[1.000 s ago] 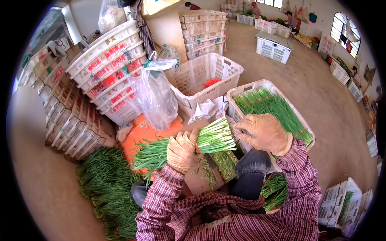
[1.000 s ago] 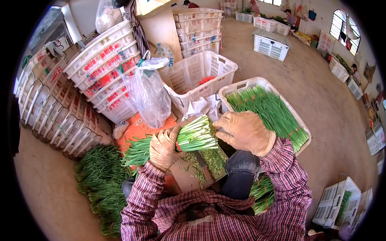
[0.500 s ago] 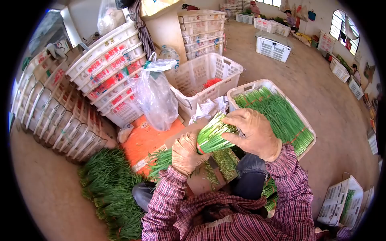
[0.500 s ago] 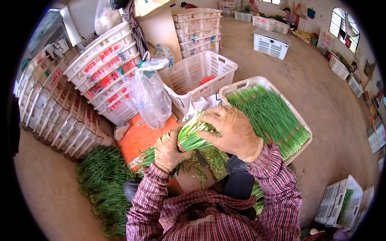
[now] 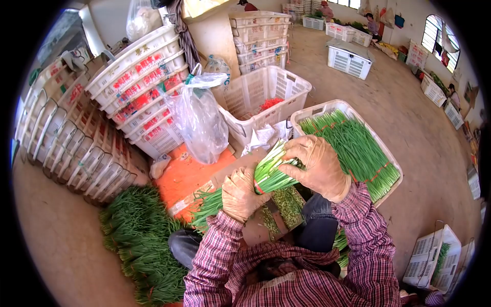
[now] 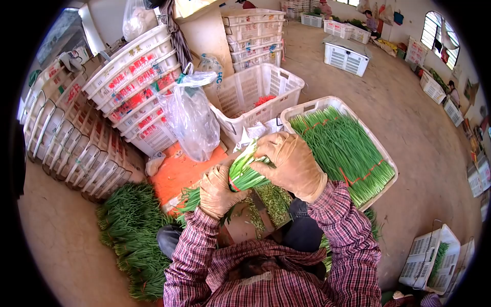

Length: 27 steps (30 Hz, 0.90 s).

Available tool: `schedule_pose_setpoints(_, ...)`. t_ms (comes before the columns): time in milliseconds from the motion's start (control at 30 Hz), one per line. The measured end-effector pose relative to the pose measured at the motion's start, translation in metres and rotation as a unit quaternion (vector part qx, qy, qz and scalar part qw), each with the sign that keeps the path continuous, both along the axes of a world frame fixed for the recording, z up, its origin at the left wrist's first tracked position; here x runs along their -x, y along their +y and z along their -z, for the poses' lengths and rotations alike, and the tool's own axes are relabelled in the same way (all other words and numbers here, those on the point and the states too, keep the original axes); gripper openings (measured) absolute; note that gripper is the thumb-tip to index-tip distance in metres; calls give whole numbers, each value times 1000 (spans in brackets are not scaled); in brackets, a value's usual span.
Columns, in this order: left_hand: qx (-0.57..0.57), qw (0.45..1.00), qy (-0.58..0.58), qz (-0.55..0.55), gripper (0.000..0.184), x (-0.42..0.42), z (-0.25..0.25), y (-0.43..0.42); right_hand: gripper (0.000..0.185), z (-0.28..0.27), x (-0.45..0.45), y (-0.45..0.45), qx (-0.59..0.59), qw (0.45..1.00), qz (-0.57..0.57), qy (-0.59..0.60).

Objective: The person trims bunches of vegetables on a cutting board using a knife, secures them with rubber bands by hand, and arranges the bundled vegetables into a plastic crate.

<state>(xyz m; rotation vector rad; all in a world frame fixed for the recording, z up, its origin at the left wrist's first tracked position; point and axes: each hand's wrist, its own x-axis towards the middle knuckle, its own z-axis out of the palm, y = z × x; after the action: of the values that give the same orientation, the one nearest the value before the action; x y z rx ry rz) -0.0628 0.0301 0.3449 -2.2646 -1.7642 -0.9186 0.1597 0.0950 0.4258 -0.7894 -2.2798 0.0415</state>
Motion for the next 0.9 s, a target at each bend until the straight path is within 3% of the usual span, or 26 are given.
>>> schedule_pose_setpoints(100, -1, 1000, 8, -7, 86, 0, -1, -1, 27, 2, -1, 3, 60, 998, -21, 29)
schedule_pose_setpoints(233, 15, 1000, 5, -2, 85, 0, -2, 0, 30, 7, 1, 6, 45, 997, -31, 51)
schedule_pose_setpoints(433, 4, 1000, 17, -8, 84, 2, -1, -1, 30, 0, 1, 4, 212, 972, -88, 45)
schedule_pose_setpoints(533, 5, 999, 28, -15, 85, 3, 5, -2, 32, 1, 4, -1, 153, 987, -56, -8)
schedule_pose_setpoints(600, 9, 999, 39, -25, 85, 3, 6, -3, 34, 5, 6, 3, 23, 997, -41, -68)
schedule_pose_setpoints(667, 83, 995, 36, -41, 93, -1, -9, -3, 34, -2, 2, 8, 15, 995, -45, -90)
schedule_pose_setpoints(833, 77, 995, 58, -12, 93, 7, -3, -5, 33, -2, -1, 10, -42, 986, -89, -131)
schedule_pose_setpoints(900, 83, 994, 73, 3, 93, 10, 2, -7, 32, -1, -2, 10, -58, 968, -98, -222)
